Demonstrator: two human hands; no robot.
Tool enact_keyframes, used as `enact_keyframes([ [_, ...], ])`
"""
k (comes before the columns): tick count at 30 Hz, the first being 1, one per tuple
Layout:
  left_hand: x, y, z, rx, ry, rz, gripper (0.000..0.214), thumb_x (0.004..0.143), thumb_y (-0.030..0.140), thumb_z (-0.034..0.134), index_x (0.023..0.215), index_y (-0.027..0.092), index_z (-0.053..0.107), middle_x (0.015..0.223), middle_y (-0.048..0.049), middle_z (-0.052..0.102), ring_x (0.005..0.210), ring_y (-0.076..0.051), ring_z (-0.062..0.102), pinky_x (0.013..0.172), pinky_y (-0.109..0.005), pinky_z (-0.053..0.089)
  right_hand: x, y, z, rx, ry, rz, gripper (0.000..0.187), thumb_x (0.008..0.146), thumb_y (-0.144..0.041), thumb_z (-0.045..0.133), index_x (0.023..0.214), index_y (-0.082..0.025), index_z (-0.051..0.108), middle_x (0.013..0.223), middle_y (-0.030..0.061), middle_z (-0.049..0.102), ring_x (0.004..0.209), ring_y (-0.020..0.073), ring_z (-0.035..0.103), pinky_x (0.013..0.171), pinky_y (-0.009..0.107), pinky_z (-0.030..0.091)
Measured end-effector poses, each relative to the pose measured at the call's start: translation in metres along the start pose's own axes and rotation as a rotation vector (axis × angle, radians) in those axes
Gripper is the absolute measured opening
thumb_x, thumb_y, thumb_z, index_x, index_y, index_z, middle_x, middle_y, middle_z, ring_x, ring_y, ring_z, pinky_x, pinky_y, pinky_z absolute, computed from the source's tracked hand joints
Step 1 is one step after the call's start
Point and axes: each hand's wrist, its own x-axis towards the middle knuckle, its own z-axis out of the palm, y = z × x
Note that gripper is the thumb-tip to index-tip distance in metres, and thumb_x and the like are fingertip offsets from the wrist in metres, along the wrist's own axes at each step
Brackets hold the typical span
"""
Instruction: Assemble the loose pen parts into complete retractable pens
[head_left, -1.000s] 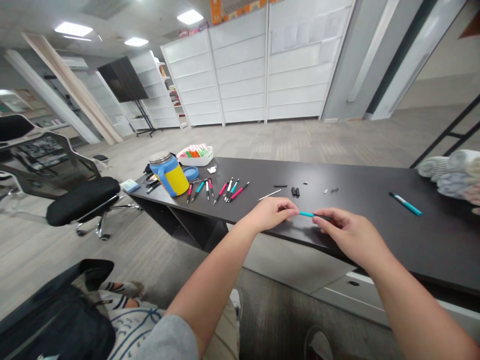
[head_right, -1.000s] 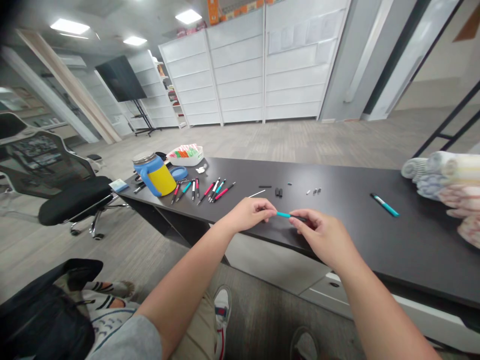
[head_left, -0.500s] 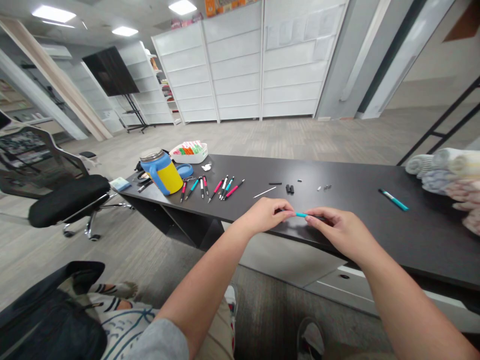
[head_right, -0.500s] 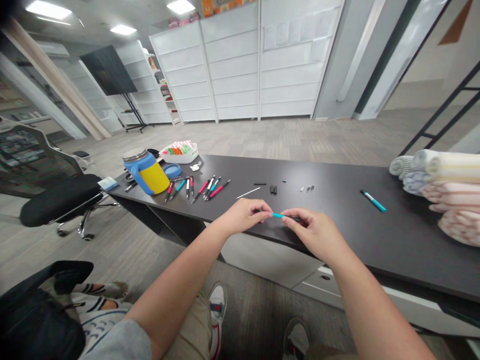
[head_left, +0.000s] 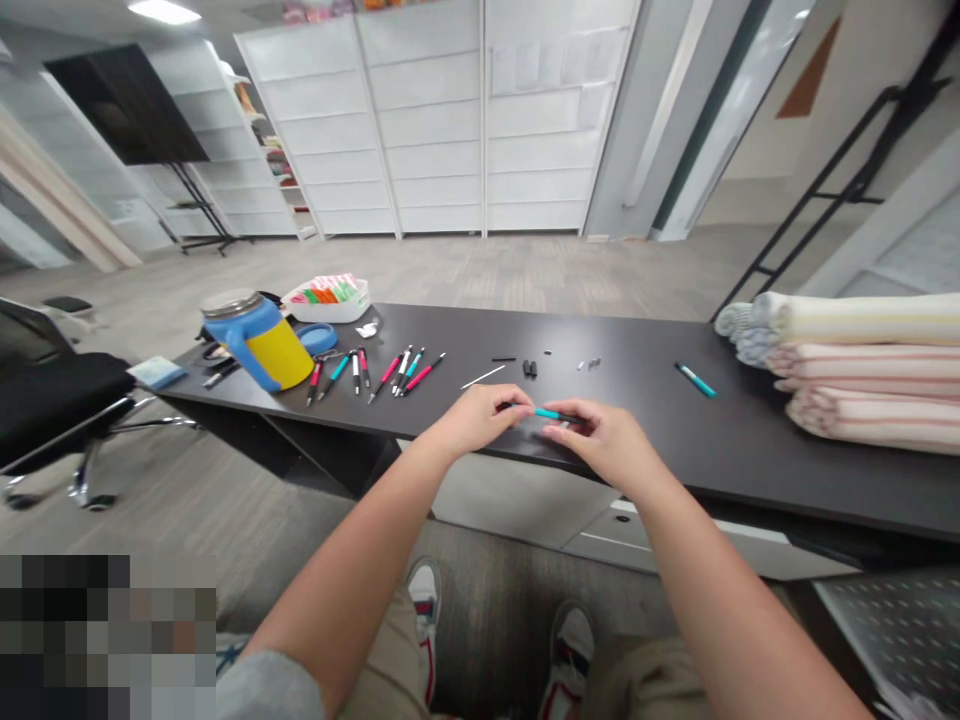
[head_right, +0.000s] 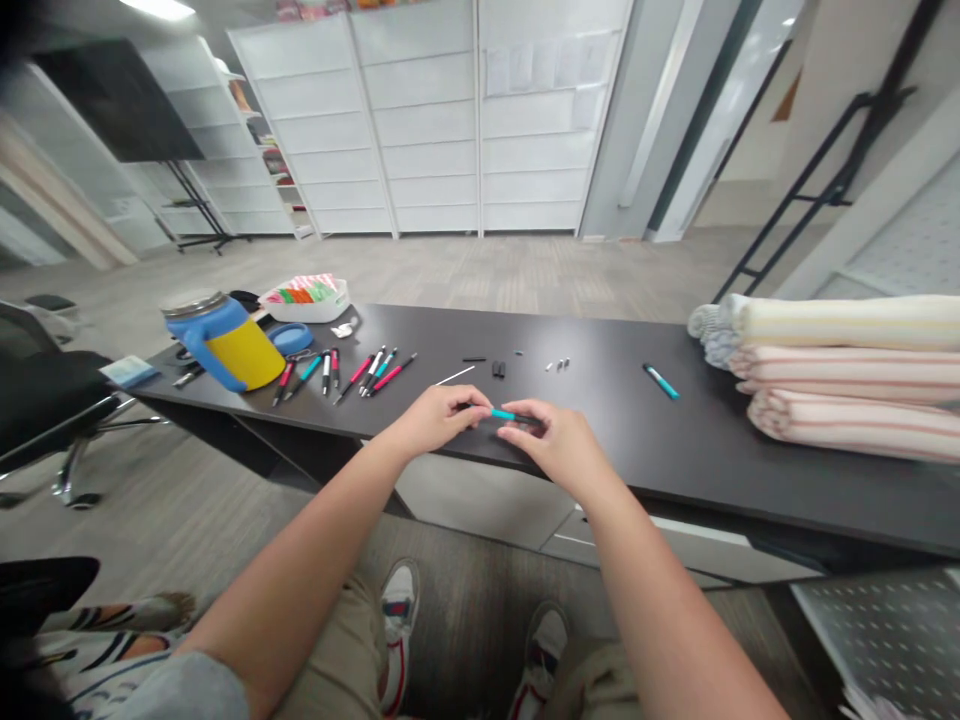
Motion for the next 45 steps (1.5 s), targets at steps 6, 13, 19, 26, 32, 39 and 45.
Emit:
enact_keyframes([
  [6,0.003,-0.005,-0.003,-0.087,0.076,-0.093,0.029,0.096,0.044,0.062,0.099,0.018,0.075,0.074,0.0009,0.066,0.069,-0.013,0.058,0.066,-0.024,0.043,0.002,0.006,-0.001,0.08,0.1,0.029,0.045,0.089,-0.054,0.071,0.118,-0.02,0.074,0.086,0.0054,0.076,0.071,0.0184,0.065,0.068,0.031,0.05],
  [13,0.002,-0.005,-0.003,-0.105,0.06,-0.082,0.027,0.095,0.043,0.064,0.101,0.018,0.075,0.078,-0.0006,0.067,0.073,-0.014,0.061,0.069,-0.025,0.046,-0.001,0.001,-0.004,0.025,0.102,0.01,0.039,0.091,-0.055,0.068,0.109,-0.023,0.079,0.073,0.0018,0.071,0.065,0.0179,0.061,0.064,0.03,0.045],
  [19,0.003,-0.005,-0.002,-0.097,0.07,-0.083,0.026,0.096,0.042,0.063,0.102,0.019,0.074,0.079,-0.0004,0.068,0.073,-0.014,0.061,0.069,-0.025,0.046,0.0,0.002,-0.003,0.041,0.113,0.015,0.039,0.091,-0.055,0.068,0.11,-0.022,0.079,0.073,0.0017,0.071,0.063,0.0174,0.059,0.062,0.03,0.045],
  [26,0.005,-0.005,-0.002,-0.034,0.091,-0.032,0.022,0.092,0.037,0.07,0.103,0.018,0.074,0.097,-0.0027,0.073,0.08,-0.014,0.062,0.074,-0.026,0.048,0.001,0.004,0.001,-0.027,0.09,-0.058,0.029,0.093,-0.049,0.068,0.105,-0.025,0.079,0.09,0.003,0.078,0.073,0.0184,0.065,0.07,0.032,0.049],
  [32,0.003,0.003,0.002,0.161,0.051,0.09,0.018,0.095,0.035,0.07,0.104,0.02,0.073,0.101,-0.0031,0.072,0.087,-0.017,0.064,0.079,-0.028,0.05,0.001,0.002,0.004,-0.102,0.093,-0.087,0.025,0.093,-0.046,0.067,0.103,-0.026,0.079,0.092,0.0033,0.079,0.073,0.0192,0.066,0.072,0.032,0.05],
  [39,0.003,0.001,0.014,0.534,-0.059,0.185,0.025,0.107,0.036,0.051,0.116,0.02,0.068,0.113,-0.0087,0.073,0.109,-0.025,0.066,0.098,-0.037,0.048,0.004,0.004,-0.002,0.035,0.072,-0.022,0.037,0.097,-0.055,0.058,0.102,-0.024,0.078,0.091,0.0046,0.079,0.073,0.0194,0.068,0.069,0.031,0.052],
  [45,0.002,0.006,0.012,0.557,-0.032,0.157,0.022,0.106,0.035,0.049,0.11,0.02,0.065,0.107,-0.0075,0.073,0.1,-0.024,0.067,0.088,-0.035,0.05,0.031,0.043,-0.031,-0.145,0.238,0.237,0.034,0.098,-0.045,0.057,0.117,-0.021,0.072,0.093,0.0051,0.076,0.062,0.0168,0.066,0.068,0.033,0.052],
])
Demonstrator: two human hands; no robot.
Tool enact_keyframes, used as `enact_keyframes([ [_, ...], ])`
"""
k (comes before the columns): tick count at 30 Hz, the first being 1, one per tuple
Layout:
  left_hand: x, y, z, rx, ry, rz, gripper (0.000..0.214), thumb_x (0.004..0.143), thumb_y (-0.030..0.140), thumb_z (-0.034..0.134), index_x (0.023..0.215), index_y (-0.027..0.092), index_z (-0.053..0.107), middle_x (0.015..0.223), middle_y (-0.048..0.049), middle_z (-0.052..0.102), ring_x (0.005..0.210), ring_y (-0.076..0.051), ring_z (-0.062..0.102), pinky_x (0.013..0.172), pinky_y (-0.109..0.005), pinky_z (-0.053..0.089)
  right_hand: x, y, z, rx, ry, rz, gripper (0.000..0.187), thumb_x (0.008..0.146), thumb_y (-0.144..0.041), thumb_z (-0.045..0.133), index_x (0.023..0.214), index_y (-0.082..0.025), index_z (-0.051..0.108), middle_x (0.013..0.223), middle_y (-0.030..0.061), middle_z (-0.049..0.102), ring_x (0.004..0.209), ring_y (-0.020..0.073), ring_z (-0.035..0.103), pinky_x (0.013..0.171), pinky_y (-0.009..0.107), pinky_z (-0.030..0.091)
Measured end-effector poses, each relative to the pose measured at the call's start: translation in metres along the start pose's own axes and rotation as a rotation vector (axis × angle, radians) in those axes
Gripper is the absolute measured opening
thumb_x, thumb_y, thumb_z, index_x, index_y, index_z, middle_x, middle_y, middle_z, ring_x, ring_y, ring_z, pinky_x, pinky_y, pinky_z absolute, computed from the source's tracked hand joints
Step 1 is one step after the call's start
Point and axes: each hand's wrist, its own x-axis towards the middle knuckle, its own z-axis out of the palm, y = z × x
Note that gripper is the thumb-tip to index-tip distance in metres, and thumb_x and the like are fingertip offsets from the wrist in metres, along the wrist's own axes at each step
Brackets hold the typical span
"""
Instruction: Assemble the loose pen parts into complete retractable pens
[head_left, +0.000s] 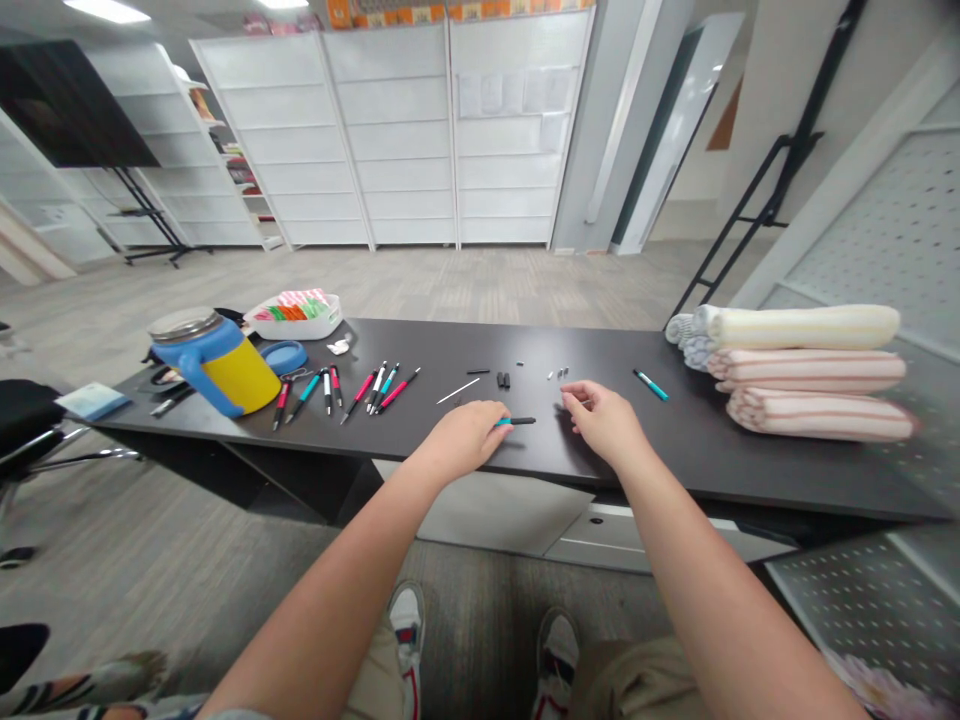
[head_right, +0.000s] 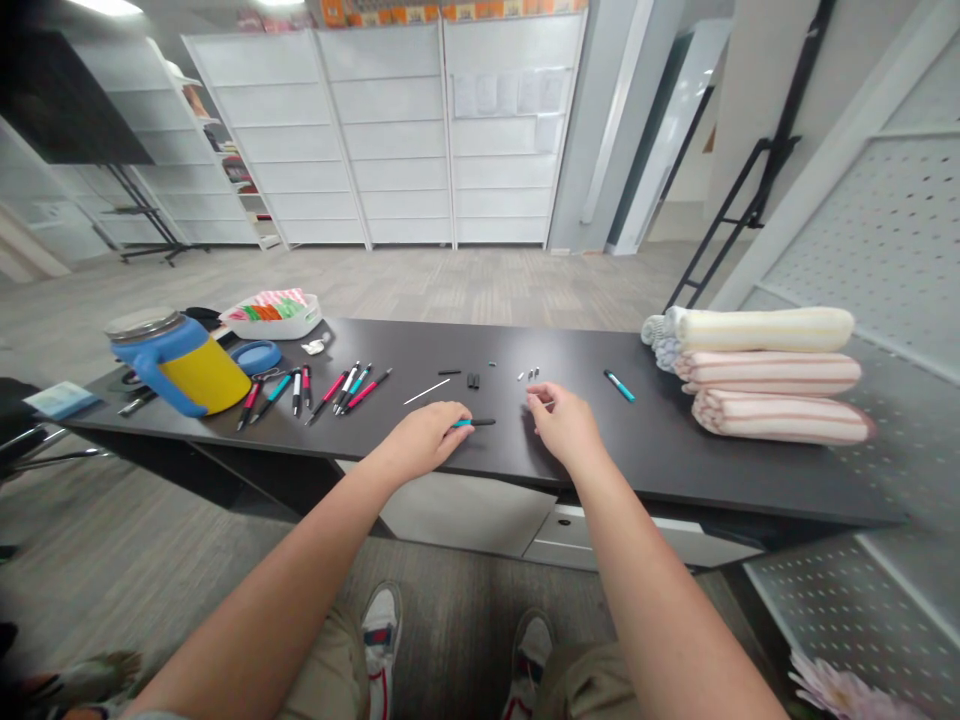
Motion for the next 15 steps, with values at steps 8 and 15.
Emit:
enact_keyframes([
  [8,-0.003,0.006,0.0,0.05,0.015,0.028,0.02,0.103,0.038,0.054,0.102,0.021,0.065,0.097,-0.007,0.073,0.094,-0.025,0.068,0.082,-0.034,0.048,0.057,0.0,0.0,-0.474,0.089,-0.178,0.037,0.097,-0.027,0.059,0.13,-0.015,0.071,0.108,0.0125,0.074,0.097,0.0247,0.068,0.087,0.034,0.048],
  [15,-0.004,0.002,0.001,0.074,0.022,-0.002,0.024,0.103,0.043,0.054,0.1,0.021,0.064,0.098,-0.006,0.073,0.093,-0.025,0.068,0.08,-0.035,0.048,0.066,-0.002,0.004,-0.488,0.113,-0.12,0.019,0.095,-0.027,0.065,0.1,-0.019,0.081,0.101,0.01,0.079,0.096,0.0247,0.07,0.086,0.033,0.049],
])
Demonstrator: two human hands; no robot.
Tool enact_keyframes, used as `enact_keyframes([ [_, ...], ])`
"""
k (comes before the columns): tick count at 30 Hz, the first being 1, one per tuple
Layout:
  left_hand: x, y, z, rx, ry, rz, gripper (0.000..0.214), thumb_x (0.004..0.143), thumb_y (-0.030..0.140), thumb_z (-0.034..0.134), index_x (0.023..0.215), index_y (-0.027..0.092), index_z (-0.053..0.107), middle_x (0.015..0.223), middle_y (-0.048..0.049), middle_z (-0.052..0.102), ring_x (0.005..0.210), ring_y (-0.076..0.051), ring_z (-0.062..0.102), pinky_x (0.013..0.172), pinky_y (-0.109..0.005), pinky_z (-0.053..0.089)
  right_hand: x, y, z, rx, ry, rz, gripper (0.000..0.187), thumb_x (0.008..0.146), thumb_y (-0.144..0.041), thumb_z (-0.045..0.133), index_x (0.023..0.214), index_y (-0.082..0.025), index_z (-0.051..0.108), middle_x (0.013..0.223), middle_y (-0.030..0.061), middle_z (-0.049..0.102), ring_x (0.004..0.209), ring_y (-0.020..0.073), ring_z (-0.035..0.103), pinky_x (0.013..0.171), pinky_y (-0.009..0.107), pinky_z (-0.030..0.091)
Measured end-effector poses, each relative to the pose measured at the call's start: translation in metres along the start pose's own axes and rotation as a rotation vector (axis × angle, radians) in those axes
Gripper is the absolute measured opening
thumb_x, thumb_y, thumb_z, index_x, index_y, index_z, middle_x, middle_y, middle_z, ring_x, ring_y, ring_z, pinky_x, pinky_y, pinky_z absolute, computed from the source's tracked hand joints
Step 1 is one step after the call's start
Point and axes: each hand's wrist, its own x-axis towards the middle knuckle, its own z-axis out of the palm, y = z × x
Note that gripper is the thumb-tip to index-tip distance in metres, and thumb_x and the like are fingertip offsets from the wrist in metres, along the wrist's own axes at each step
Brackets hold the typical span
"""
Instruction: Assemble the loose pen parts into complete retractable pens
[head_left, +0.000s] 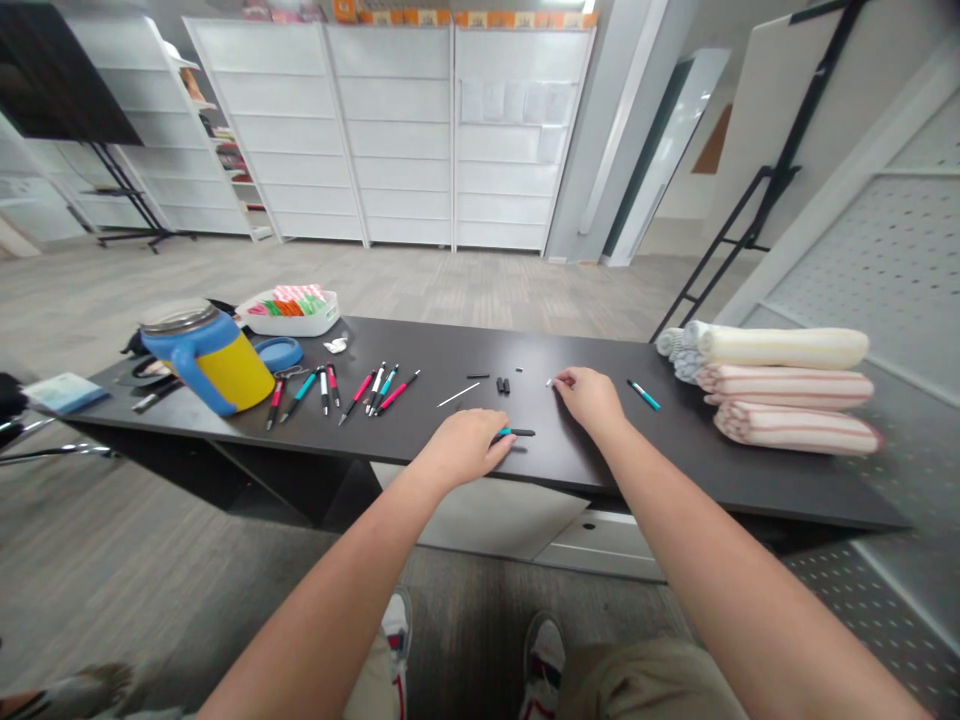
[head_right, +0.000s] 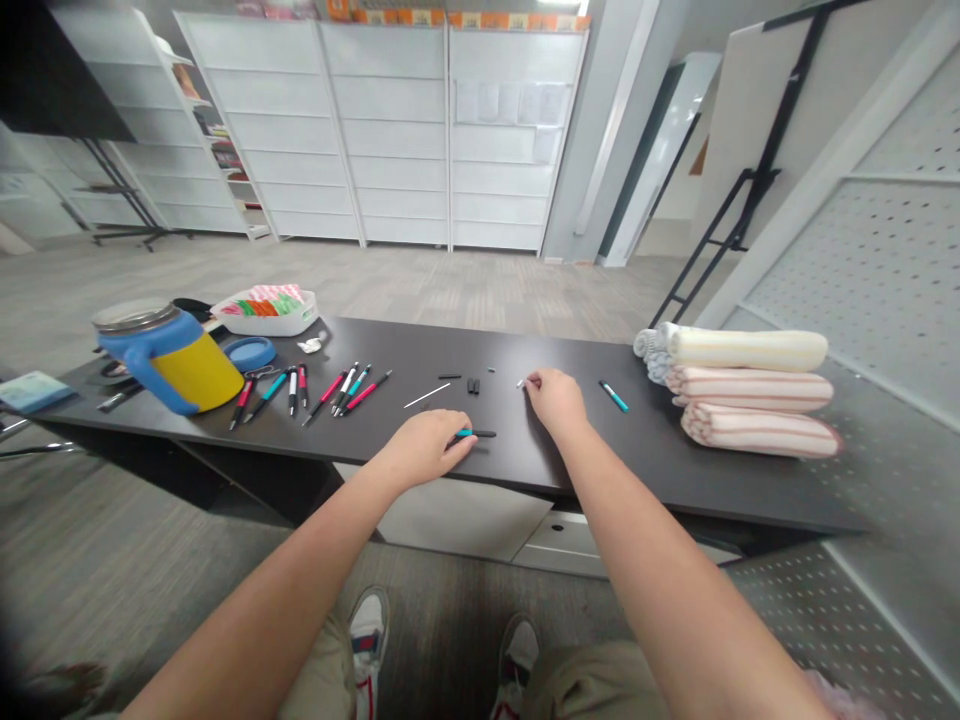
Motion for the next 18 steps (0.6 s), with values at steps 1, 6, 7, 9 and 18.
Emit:
enact_keyframes([
  [1,0.0,-0.001,0.0,0.001,0.012,-0.026,0.026,0.104,0.045,0.054,0.1,0.021,0.064,0.099,-0.0062,0.073,0.094,-0.025,0.068,0.08,-0.034,0.048,-0.003,0.001,-0.001,0.021,0.006,0.009,0.018,0.094,-0.029,0.066,0.098,-0.02,0.081,0.099,0.0088,0.079,0.095,0.0242,0.071,0.085,0.033,0.049],
  [6,0.003,-0.006,0.004,0.01,0.059,-0.133,0.029,0.107,0.045,0.048,0.101,0.021,0.063,0.1,-0.0073,0.072,0.095,-0.025,0.068,0.08,-0.034,0.048,-0.046,-0.002,-0.006,0.532,-0.119,0.064,0.031,0.091,-0.047,0.067,0.102,-0.02,0.079,0.086,0.0054,0.079,0.07,0.0193,0.069,0.067,0.031,0.052],
  [7,0.004,-0.007,0.004,0.007,0.054,-0.127,0.028,0.106,0.045,0.049,0.101,0.021,0.063,0.099,-0.0073,0.072,0.095,-0.025,0.068,0.079,-0.034,0.047,-0.057,-0.005,-0.007,0.644,-0.172,0.051,0.036,0.09,-0.05,0.068,0.105,-0.019,0.078,0.085,0.0054,0.079,0.067,0.0186,0.068,0.065,0.031,0.053],
  [9,0.005,-0.007,0.006,-0.002,0.043,-0.105,0.028,0.106,0.044,0.05,0.101,0.021,0.064,0.097,-0.0073,0.072,0.095,-0.025,0.067,0.08,-0.034,0.047,-0.076,-0.013,-0.01,0.759,-0.231,0.008,0.039,0.087,-0.052,0.072,0.107,-0.019,0.078,0.088,0.006,0.079,0.069,0.0182,0.069,0.067,0.031,0.054],
  [18,0.006,-0.004,0.006,-0.023,0.023,-0.051,0.028,0.107,0.044,0.048,0.102,0.021,0.065,0.099,-0.0073,0.072,0.095,-0.024,0.066,0.081,-0.034,0.047,-0.088,-0.027,-0.02,0.751,-0.271,-0.059,0.032,0.084,-0.048,0.075,0.102,-0.021,0.081,0.092,0.0062,0.081,0.079,0.0209,0.073,0.073,0.032,0.054],
])
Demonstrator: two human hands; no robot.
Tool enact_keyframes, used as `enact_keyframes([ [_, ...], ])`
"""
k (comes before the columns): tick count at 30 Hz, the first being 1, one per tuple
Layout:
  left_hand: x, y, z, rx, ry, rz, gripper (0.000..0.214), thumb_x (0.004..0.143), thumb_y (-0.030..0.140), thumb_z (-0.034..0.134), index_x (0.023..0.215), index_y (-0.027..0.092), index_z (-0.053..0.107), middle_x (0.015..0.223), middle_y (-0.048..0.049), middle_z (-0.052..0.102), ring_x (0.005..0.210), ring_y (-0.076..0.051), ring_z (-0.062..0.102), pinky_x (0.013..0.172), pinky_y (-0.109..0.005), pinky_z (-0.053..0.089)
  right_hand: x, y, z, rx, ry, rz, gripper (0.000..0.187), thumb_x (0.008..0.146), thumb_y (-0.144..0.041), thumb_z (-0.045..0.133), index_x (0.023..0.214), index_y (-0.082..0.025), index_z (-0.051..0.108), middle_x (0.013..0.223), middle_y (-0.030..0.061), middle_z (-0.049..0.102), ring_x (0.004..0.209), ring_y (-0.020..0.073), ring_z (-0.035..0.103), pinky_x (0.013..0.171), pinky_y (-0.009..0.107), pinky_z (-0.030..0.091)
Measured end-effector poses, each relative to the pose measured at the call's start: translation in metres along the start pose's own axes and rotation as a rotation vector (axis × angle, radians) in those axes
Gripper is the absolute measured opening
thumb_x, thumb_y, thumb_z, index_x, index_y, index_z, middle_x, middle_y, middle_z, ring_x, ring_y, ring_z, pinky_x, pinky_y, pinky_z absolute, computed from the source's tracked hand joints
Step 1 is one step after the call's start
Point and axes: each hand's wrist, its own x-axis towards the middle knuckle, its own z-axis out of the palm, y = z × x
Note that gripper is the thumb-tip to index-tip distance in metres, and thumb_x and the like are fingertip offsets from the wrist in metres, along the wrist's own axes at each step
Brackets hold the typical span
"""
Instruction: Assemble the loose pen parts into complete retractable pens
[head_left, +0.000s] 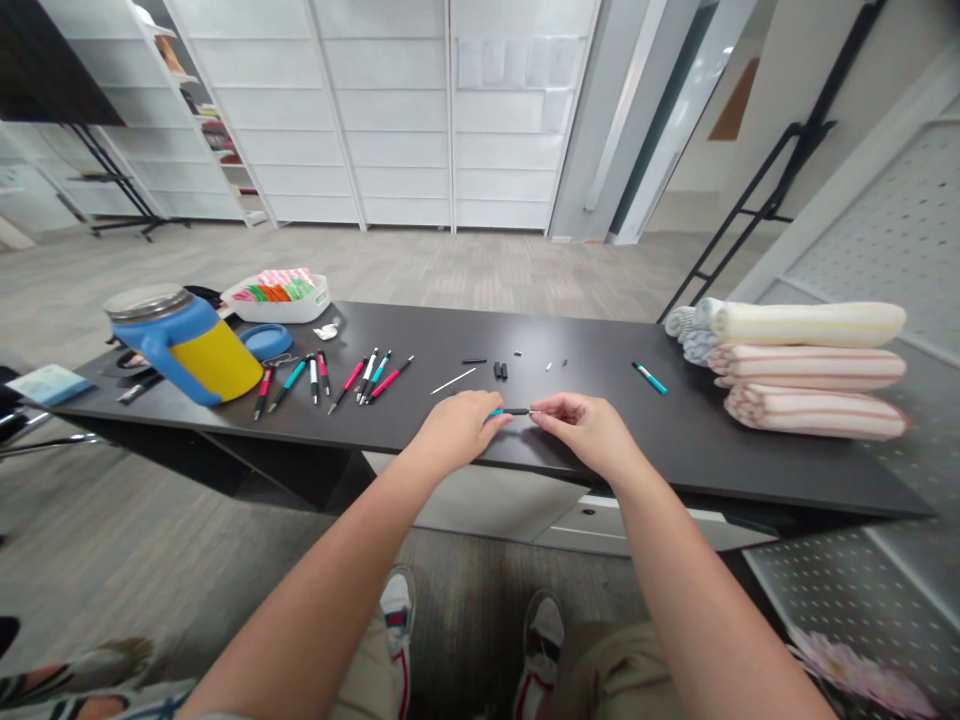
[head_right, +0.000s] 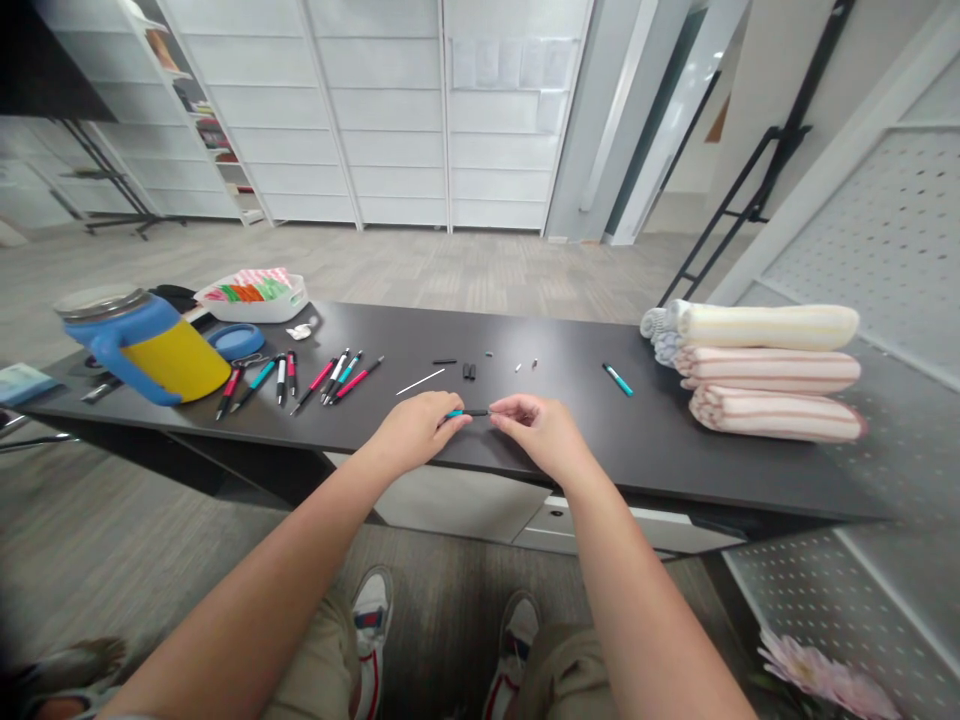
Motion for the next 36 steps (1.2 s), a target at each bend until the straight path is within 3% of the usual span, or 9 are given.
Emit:
enact_keyframes([
  [9,0.0,-0.001,0.002,-0.025,-0.011,0.056,0.029,0.107,0.043,0.048,0.103,0.02,0.065,0.099,-0.0079,0.071,0.095,-0.025,0.065,0.084,-0.035,0.048,-0.003,-0.006,0.001,-0.166,-0.01,-0.022,0.023,0.09,-0.045,0.071,0.097,-0.025,0.08,0.087,0.0017,0.081,0.075,0.0186,0.071,0.07,0.028,0.05],
  [15,-0.001,-0.002,0.002,-0.022,-0.011,0.055,0.029,0.107,0.042,0.047,0.104,0.02,0.065,0.099,-0.0077,0.07,0.095,-0.024,0.064,0.085,-0.035,0.048,-0.003,-0.011,0.003,-0.326,-0.045,-0.16,0.026,0.102,-0.039,0.057,0.089,-0.024,0.075,0.083,0.0007,0.077,0.076,0.0175,0.068,0.07,0.027,0.045],
  [21,0.0,-0.003,0.0,-0.048,-0.007,0.038,0.028,0.107,0.043,0.049,0.1,0.02,0.065,0.097,-0.0067,0.069,0.092,-0.022,0.064,0.082,-0.034,0.048,-0.004,-0.009,0.003,-0.392,-0.085,-0.257,0.021,0.104,-0.037,0.056,0.099,-0.023,0.07,0.09,0.0022,0.075,0.079,0.0177,0.064,0.072,0.028,0.042],
  [24,-0.001,-0.004,-0.001,-0.071,-0.007,0.06,0.029,0.107,0.043,0.049,0.102,0.02,0.066,0.098,-0.007,0.07,0.093,-0.022,0.063,0.085,-0.034,0.048,-0.003,-0.009,0.003,-0.409,-0.113,-0.315,0.032,0.108,-0.034,0.045,0.089,-0.023,0.068,0.089,0.0033,0.073,0.085,0.0183,0.065,0.077,0.028,0.042],
  [30,-0.002,-0.005,-0.001,-0.089,0.0,0.073,0.027,0.107,0.041,0.049,0.103,0.02,0.066,0.1,-0.0077,0.07,0.095,-0.023,0.063,0.086,-0.035,0.048,-0.004,-0.013,0.003,-0.377,-0.122,-0.207,0.023,0.105,-0.041,0.05,0.1,-0.024,0.065,0.088,0.002,0.072,0.078,0.0185,0.063,0.07,0.029,0.042],
  [36,-0.002,-0.005,0.0,-0.078,-0.001,0.074,0.028,0.107,0.043,0.048,0.104,0.021,0.066,0.098,-0.0076,0.069,0.095,-0.023,0.063,0.086,-0.034,0.048,-0.003,-0.013,0.003,-0.433,-0.135,-0.262,0.032,0.108,-0.04,0.041,0.09,-0.024,0.063,0.086,0.0036,0.07,0.082,0.0198,0.062,0.075,0.03,0.041],
])
